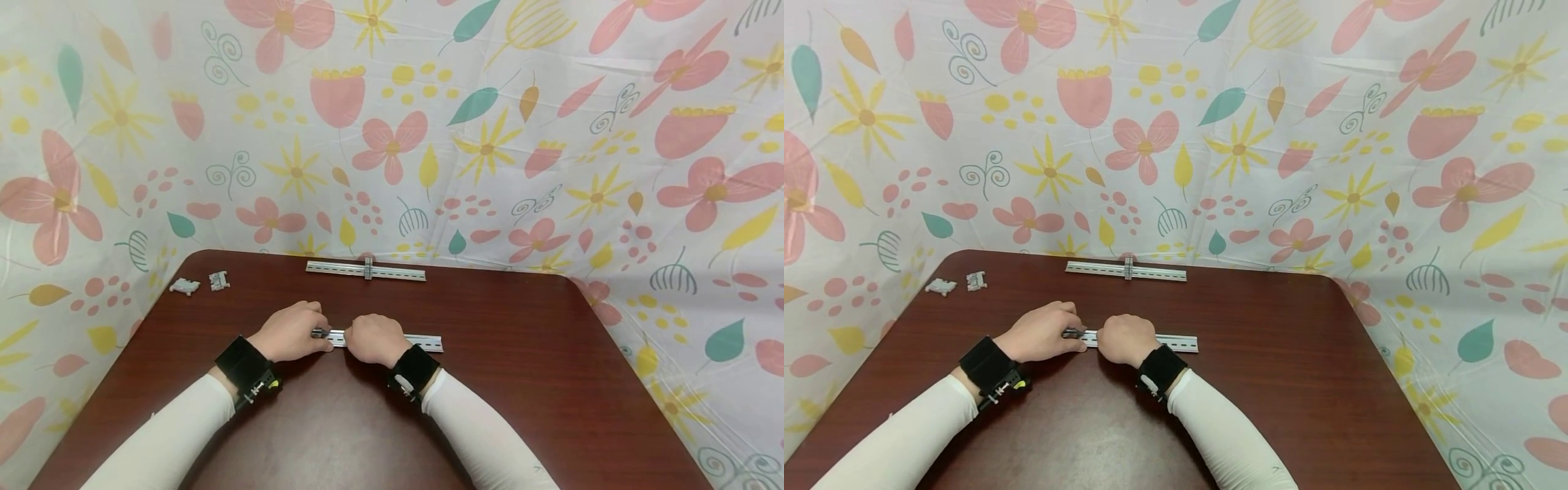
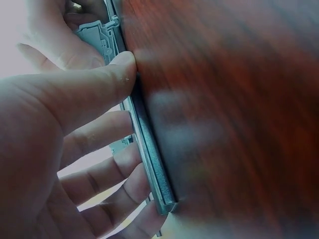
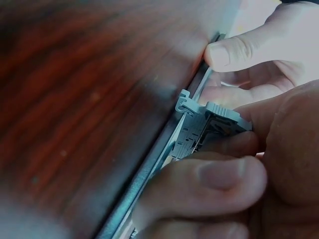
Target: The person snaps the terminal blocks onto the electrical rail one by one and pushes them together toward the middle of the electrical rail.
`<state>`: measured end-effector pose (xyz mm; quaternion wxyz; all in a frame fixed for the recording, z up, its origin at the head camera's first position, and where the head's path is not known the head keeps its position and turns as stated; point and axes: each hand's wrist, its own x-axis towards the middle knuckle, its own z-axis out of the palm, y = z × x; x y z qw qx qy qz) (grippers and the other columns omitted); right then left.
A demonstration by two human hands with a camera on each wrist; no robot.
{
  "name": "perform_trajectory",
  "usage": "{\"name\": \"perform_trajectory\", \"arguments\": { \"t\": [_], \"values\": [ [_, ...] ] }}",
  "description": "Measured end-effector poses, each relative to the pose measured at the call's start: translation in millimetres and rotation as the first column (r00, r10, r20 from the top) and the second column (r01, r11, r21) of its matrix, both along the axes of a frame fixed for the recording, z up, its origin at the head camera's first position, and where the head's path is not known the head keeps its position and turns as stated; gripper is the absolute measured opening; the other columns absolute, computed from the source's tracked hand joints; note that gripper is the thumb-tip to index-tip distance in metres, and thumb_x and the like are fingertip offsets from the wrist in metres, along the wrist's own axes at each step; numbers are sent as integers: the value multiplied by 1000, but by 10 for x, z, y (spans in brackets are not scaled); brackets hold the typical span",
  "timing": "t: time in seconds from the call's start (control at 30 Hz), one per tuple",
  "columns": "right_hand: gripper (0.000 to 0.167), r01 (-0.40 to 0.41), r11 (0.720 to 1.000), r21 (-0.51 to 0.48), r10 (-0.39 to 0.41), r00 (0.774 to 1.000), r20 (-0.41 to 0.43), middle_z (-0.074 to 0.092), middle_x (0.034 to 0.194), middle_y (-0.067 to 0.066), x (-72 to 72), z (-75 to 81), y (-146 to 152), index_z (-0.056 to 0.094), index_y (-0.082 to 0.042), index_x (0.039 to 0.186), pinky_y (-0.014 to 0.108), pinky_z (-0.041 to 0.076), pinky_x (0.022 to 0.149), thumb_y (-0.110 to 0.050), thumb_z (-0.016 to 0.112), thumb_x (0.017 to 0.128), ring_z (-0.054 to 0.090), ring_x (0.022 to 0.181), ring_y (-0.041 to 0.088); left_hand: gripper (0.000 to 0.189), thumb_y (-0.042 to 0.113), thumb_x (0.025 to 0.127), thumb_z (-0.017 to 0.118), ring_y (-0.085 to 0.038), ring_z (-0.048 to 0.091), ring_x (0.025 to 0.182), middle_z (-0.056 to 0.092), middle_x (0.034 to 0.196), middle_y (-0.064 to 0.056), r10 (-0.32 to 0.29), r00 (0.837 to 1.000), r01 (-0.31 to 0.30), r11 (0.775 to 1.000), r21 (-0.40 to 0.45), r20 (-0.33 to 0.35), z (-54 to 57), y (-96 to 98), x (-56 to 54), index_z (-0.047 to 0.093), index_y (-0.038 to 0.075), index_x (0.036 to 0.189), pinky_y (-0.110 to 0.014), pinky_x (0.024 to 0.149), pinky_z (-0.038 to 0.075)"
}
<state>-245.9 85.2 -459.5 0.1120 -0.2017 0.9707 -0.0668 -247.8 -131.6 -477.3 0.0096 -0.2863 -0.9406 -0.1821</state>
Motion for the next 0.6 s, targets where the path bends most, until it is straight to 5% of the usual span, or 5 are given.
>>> {"name": "perform_trajectory", "arguments": {
  "t": [0.6],
  "values": [
    [48,30,999,-32,-30,999,15,61,68,1,2,12,10,67,-19,68,41,48,49,-28,56,113,54,60,17,24,40,91,93,-14,56,88,59,93,9,-20,1000,20,1000,-9,-10,-18,-15,-16,86,21,103,-33,69,51]
  ]
}}
